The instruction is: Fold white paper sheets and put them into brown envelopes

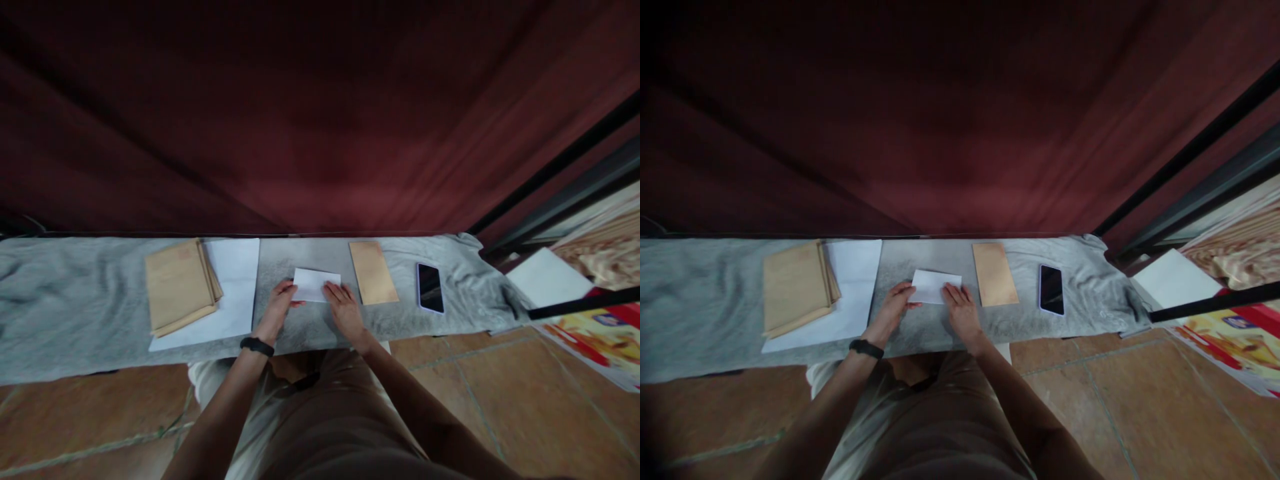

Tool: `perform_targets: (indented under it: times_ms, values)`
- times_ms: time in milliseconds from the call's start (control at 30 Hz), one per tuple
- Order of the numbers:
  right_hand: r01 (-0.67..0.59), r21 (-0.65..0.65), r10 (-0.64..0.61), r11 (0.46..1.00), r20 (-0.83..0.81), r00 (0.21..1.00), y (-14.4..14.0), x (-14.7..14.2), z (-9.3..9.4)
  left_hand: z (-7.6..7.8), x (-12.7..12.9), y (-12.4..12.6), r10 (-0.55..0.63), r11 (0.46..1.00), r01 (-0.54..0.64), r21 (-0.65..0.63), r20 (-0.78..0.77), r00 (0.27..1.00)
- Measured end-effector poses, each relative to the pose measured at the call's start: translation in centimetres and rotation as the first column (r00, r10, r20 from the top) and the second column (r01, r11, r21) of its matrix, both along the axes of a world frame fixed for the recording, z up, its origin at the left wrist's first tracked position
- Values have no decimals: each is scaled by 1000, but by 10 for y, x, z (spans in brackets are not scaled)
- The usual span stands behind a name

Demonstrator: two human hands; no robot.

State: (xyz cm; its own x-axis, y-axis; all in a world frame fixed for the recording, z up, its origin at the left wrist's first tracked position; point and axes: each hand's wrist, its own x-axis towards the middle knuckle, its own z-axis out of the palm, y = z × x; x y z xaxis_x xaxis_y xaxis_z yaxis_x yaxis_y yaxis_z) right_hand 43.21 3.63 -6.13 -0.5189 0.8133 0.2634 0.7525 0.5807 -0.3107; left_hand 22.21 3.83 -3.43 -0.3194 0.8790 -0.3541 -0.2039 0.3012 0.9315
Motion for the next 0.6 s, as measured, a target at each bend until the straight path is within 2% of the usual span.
perform_targets:
  times_ms: [100,200,267,367,467,600]
  values:
    - [-4,3,4,1000,-60,998,1,1,4,-1,-2,-2,18,999,-21,32,75,997]
    - [33,-36,-39,999,-207,977,2,2,12,-3,-6,-3,46,997,-55,53,163,986]
    - [68,-100,-100,993,-359,928,5,1,17,-2,-8,-4,45,996,-62,66,234,971]
    - [60,-204,-168,977,-566,807,10,-1,22,-1,-8,-6,32,989,-75,128,310,950]
    - [54,-302,-250,952,-661,708,15,-3,23,1,-6,-7,20,972,-83,220,274,961]
    - [46,-401,-335,915,-692,640,20,-5,21,2,-6,-4,-20,967,0,255,76,997]
